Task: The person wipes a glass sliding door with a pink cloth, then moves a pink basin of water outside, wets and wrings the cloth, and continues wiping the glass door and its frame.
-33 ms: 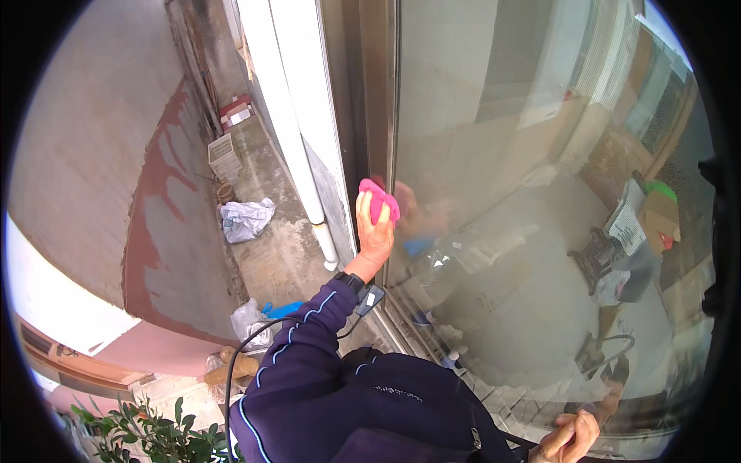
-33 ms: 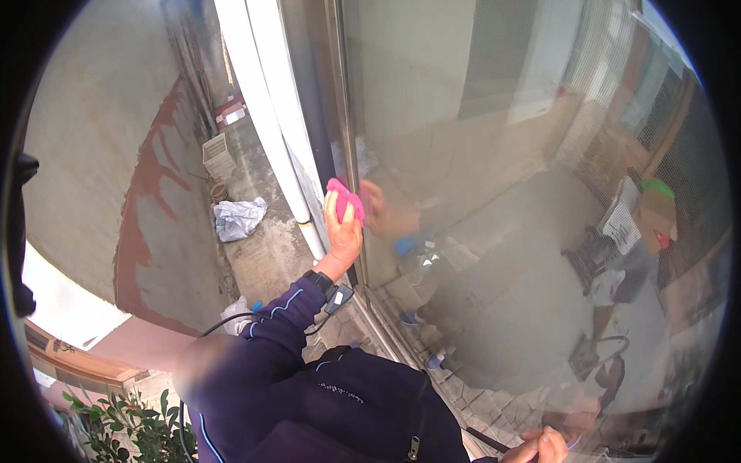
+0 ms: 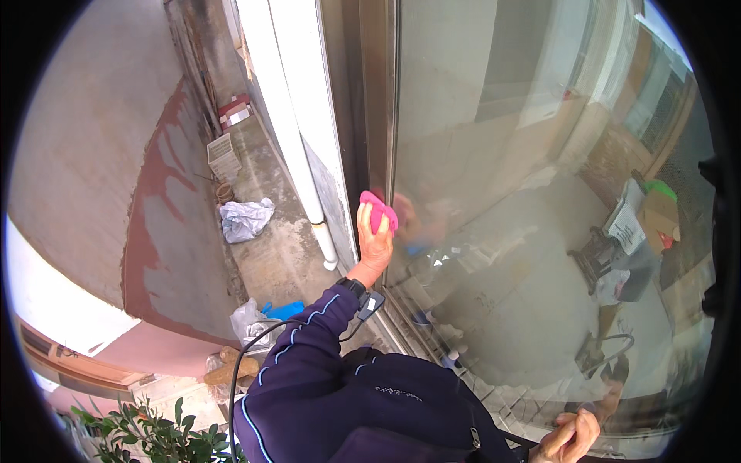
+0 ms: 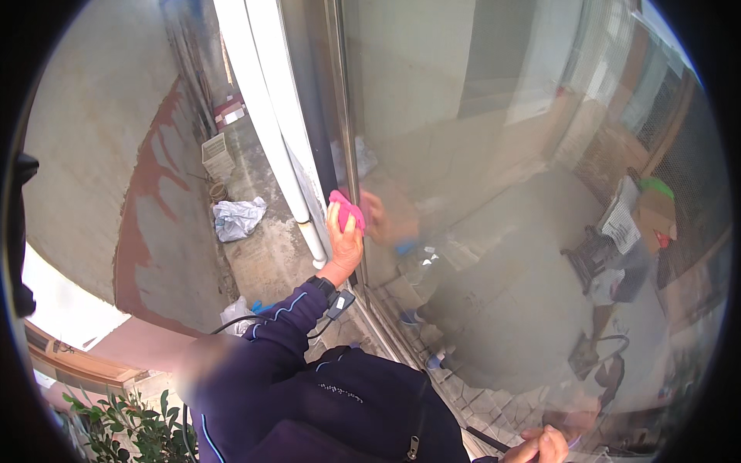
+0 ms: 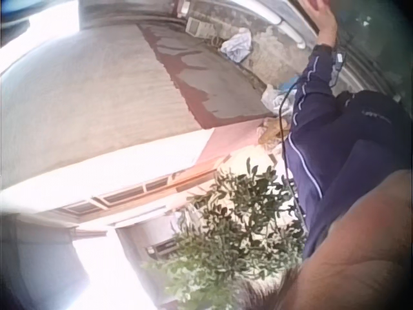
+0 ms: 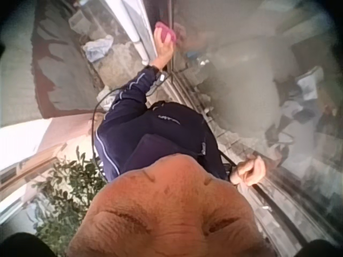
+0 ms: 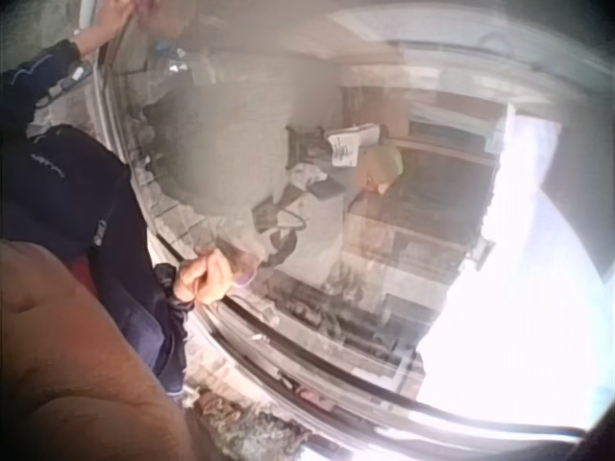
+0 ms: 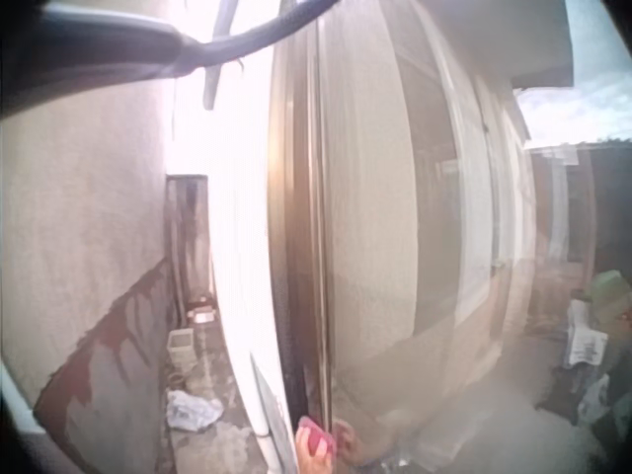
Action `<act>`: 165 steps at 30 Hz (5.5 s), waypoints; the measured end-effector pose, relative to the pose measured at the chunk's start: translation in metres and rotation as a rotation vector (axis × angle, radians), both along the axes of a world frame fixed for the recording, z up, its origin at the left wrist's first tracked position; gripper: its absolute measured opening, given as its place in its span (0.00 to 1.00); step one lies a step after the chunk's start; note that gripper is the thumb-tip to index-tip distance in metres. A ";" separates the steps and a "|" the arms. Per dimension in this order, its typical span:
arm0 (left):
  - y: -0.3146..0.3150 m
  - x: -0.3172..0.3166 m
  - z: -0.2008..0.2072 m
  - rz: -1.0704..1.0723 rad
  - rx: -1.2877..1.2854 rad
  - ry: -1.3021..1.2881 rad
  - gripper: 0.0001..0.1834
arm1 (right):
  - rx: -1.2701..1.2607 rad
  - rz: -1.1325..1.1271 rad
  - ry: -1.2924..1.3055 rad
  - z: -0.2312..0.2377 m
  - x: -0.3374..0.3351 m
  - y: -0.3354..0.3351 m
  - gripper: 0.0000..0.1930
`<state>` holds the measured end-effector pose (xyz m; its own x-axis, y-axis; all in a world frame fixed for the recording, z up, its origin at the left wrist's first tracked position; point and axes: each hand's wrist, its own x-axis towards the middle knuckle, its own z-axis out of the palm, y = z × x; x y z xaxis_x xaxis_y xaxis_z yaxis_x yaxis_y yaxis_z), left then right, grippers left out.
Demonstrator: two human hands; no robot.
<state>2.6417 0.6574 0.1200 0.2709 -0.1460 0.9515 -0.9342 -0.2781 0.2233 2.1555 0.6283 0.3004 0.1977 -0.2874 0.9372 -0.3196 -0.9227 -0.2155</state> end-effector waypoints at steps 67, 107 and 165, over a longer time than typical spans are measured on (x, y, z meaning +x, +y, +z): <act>-0.017 -0.127 0.113 -0.554 0.069 -0.672 0.19 | -0.159 -1.261 -0.526 -0.043 -0.130 -0.013 0.05; -0.019 0.006 0.044 -0.882 0.304 -1.017 0.13 | 0.098 -1.457 -0.269 -0.042 -0.147 -0.011 0.08; -0.070 -0.395 0.062 -2.355 0.471 0.136 0.25 | 0.093 -0.252 -0.021 -0.128 -0.062 0.024 0.48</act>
